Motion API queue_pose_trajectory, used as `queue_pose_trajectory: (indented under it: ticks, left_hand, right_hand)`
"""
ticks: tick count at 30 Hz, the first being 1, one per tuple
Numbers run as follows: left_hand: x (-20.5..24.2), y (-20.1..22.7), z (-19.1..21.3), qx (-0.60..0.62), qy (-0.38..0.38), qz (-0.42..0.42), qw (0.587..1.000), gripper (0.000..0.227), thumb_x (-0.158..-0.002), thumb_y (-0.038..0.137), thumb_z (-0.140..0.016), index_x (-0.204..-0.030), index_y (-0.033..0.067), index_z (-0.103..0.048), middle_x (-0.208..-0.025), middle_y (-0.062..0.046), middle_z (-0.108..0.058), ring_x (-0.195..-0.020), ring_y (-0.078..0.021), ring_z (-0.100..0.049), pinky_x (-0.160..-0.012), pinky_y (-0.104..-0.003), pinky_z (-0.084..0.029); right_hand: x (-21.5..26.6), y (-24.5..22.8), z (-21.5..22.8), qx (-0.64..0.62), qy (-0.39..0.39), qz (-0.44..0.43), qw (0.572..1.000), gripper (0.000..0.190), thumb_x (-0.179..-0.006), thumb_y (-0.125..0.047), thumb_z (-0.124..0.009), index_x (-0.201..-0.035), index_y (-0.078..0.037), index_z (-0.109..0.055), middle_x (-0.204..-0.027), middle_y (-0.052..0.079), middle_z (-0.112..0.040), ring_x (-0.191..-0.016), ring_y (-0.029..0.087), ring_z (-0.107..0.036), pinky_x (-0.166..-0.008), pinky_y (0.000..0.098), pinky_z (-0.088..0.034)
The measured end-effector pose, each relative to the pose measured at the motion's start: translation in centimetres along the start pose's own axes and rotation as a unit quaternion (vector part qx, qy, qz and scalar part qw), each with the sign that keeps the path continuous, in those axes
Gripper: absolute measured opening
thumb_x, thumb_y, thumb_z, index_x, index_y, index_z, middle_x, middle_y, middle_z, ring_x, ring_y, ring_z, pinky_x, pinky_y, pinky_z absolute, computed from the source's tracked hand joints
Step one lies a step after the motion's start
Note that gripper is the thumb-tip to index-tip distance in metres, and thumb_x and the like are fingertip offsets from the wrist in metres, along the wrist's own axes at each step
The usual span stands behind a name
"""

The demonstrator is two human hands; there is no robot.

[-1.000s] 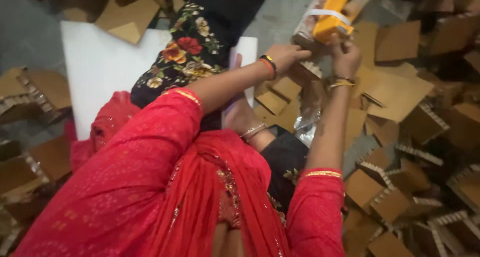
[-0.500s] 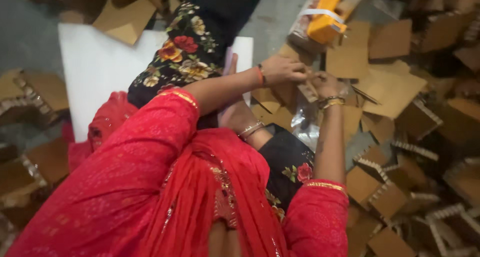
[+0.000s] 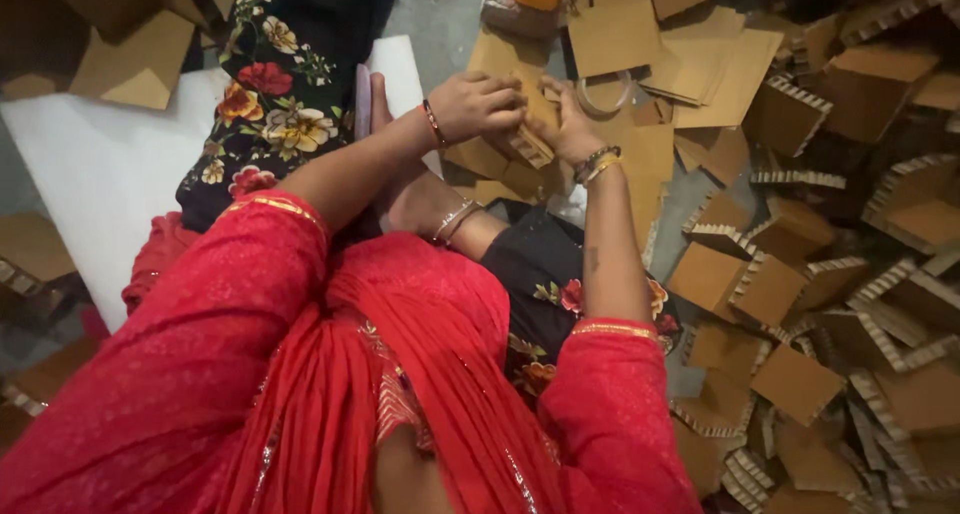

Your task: The person sits on the floor surrounded by cardboard pieces and assembles small boxes. They pick up flat cardboard sheets, fold them into box shapes, and secure the edges using a yellow tape dispenser. The finished boxes are placed into a pile on the floor.

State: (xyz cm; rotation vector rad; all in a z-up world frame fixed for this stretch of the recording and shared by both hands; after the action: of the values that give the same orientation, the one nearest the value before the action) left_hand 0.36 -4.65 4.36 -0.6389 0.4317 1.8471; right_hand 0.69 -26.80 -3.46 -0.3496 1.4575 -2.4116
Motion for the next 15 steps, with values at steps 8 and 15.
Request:
queue_pose_trajectory:
  ticks: [8,15]
  left_hand:
    - [-0.1,0.5,0.7,0.011,0.010,-0.011,1.000,0.025,-0.095,0.028,-0.062,-0.117,0.0192,-0.061,-0.124,0.001,-0.066,-0.121,-0.0190,-0.064,-0.092,-0.033,-0.054]
    - [0.8,-2.4,-1.7,0.086,-0.028,0.170,0.981,0.026,-0.095,0.020,-0.063,-0.121,0.0186,-0.063,-0.114,-0.001,-0.066,-0.104,-0.0217,-0.067,-0.080,-0.035,-0.057]
  right_hand:
    - [-1.0,8.0,-0.8,-0.208,0.110,-0.227,0.945,0.048,-0.094,-0.023,-0.077,-0.135,-0.009,-0.057,-0.107,0.005,-0.072,-0.094,0.012,-0.067,-0.083,0.0290,-0.057]
    - [-2.1,-0.6,1.4,-0.068,0.128,-0.107,0.984,0.035,-0.101,-0.037,-0.071,-0.118,-0.005,-0.073,-0.112,0.002,-0.075,-0.100,0.009,-0.067,-0.089,0.0261,-0.055]
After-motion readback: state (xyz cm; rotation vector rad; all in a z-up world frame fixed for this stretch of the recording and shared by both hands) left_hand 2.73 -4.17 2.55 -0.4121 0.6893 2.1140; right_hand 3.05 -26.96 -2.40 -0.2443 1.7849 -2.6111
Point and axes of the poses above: each hand's wrist, its own x-axis away from the middle knuckle, its own z-axis out of the back of the hand, y = z × x, the point moved 6 cm from there along -x, towards the middle knuckle
